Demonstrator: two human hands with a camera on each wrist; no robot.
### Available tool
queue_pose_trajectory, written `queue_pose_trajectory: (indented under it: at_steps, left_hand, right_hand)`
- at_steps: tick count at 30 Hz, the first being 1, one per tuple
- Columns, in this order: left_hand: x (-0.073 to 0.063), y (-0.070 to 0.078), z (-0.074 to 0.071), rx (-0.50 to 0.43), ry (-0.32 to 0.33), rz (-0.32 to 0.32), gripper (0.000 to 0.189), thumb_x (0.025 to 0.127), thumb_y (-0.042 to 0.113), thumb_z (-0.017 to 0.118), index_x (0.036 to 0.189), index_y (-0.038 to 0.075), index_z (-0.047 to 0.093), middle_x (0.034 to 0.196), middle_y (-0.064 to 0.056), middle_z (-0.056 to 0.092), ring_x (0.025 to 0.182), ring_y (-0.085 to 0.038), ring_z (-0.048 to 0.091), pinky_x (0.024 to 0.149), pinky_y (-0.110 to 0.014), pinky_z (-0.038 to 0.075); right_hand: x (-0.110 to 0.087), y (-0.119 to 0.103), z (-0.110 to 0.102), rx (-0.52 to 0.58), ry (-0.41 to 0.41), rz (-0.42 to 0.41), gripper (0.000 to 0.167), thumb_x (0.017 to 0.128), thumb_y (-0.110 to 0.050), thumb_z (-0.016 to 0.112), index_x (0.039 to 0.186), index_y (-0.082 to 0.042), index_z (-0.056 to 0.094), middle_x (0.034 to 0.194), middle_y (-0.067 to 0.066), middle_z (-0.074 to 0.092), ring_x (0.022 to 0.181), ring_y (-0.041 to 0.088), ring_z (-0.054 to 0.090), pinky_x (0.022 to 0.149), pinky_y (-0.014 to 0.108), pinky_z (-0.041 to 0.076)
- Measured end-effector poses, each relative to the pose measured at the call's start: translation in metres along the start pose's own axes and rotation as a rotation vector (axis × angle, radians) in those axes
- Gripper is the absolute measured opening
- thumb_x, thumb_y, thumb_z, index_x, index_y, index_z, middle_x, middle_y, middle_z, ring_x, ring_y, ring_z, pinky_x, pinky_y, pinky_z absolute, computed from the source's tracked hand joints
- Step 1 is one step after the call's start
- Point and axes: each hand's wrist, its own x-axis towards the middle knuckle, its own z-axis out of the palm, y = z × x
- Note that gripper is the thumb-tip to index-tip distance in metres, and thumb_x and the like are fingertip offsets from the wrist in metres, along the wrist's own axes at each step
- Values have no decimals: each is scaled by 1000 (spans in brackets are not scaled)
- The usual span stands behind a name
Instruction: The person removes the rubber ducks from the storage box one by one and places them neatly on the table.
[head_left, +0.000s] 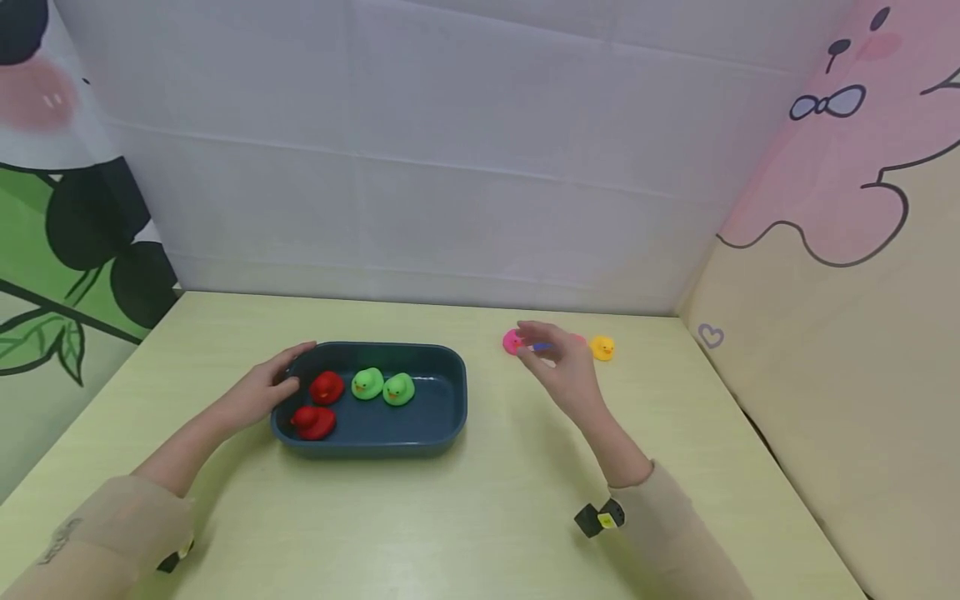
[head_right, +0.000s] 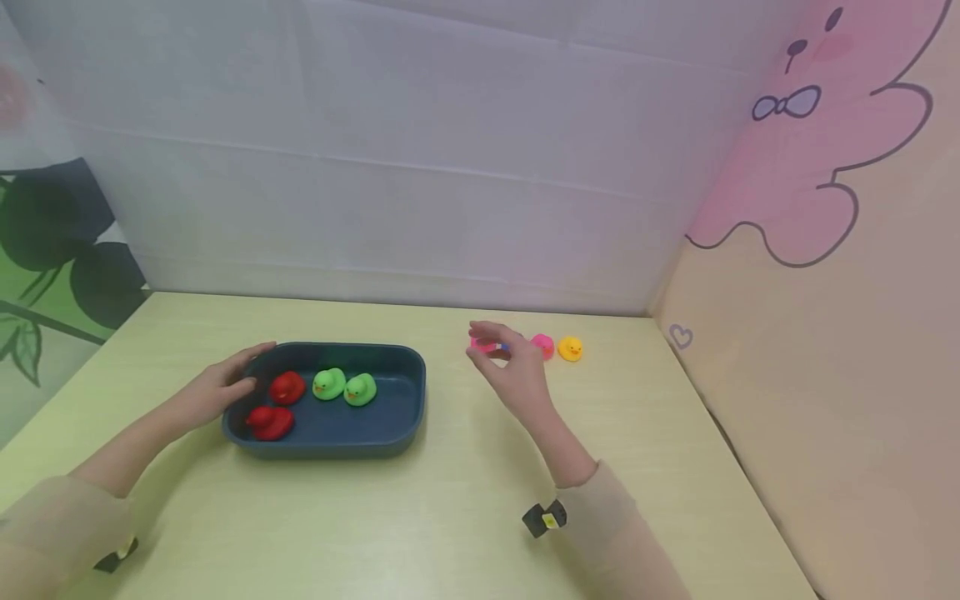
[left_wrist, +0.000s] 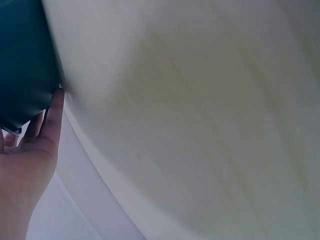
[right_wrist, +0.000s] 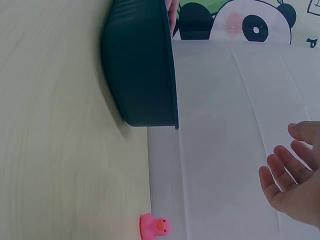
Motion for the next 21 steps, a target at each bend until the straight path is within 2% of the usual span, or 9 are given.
queue_pose_trajectory:
  at_steps: [4,14,21]
  left_hand:
    - [0,0,0,7,2,-4,58,94,3,45,148,4,24,147,-31,27,127,-50,34,100,-64,31]
    - [3,2,-2,15,6,-9,57,93,2,45,147,2,26,146,-32,27,127,-53,34,100,-66,30]
    - [3,-2,-3,-6,-22,-29,58,94,5,46,148,5,24,142,-34,33,122,-53,40,97,-62,38]
  right_hand:
    - [-3,-2,10,53,-3,17,34,86,-3,67,118,5,61,112,22,65,101,36,61,90,48,50]
    - [-7,-5,36,92,-46,32,33,86,-6,68,118,2,62,111,16,66,101,29,63,85,40,54]
    - [-9,-5,56,80,-90,-25,33,85,-3,68,116,5,62,107,20,67,98,35,63,80,35,56]
